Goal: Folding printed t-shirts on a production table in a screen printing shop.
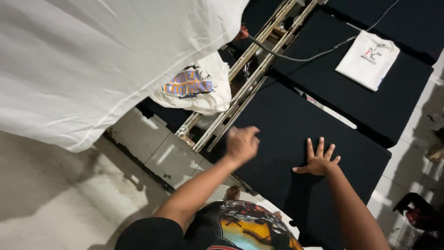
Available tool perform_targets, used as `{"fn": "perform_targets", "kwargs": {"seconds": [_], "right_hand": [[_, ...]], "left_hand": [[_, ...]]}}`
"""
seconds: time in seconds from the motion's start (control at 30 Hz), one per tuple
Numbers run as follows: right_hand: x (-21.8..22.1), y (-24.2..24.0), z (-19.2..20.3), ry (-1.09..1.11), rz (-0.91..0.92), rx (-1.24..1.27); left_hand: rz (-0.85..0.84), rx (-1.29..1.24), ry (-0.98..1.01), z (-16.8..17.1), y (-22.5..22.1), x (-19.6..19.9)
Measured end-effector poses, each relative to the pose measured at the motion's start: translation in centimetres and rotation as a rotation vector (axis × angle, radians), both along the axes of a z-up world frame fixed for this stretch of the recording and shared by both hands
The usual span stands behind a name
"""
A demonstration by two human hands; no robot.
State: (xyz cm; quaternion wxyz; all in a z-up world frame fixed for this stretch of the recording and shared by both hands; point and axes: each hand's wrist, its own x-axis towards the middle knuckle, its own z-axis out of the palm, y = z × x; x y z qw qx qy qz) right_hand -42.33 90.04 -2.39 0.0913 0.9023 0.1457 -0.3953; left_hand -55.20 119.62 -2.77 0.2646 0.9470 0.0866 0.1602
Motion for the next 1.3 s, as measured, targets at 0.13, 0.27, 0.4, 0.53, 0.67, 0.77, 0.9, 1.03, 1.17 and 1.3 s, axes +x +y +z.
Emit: {"fn": "perform_targets", "kwargs": {"seconds": [0.13, 0.27, 0.4, 0.53, 0.67, 0.77, 0.9, 1.03, 1.17, 1.3], "right_hand": [[-1.2, 0.3, 0.6, -0.067, -0.021, 0.050], [-1.4, 0.1, 1.0, -0.079, -0.068, 0.102], [-1.6, -0.3, 0.6, -0.087, -0.088, 0.159], [-2.2, -0.2, 1.2, -0.101, -0.086, 0.164], [-2.1, -0.2, 1.5, -0.118, -0.083, 0.193], [-2.1, -0.3, 1.2, -0.111, -0.083, 0.199], [-2.5, 0.0, 2.2, -0.115, -0.082, 0.204], [-2.6, -0.1, 2.1, -0.124, -0.071, 0.200], [-3.1, -0.7, 1.6, -0.193, -0.048, 0.300], [-5.4, -0.8, 2.8, -0.352, -0.019, 0.417]], "left_hand": [[0.216, 0.261, -0.094, -1.9, 11.0, 2.1], [0.318, 0.405, -0.219, -2.0, 16.6, 3.0], [0.299, 0.451, -0.358, -3.4, 18.2, 3.6], [0.369, 0.487, -0.415, -3.8, 18.1, 4.3], [0.483, 0.259, -0.464, -1.2, 17.6, 5.1], [0.528, 0.147, -0.630, 2.2, 17.4, 6.3], [0.557, -0.013, -0.773, 6.5, 15.4, 7.8], [0.476, -0.164, -0.879, 13.3, 7.8, 6.7], [0.113, -0.379, -0.800, 14.2, -1.7, 4.5], [-0.330, -0.648, -0.455, 8.1, -12.0, 2.1]]}}
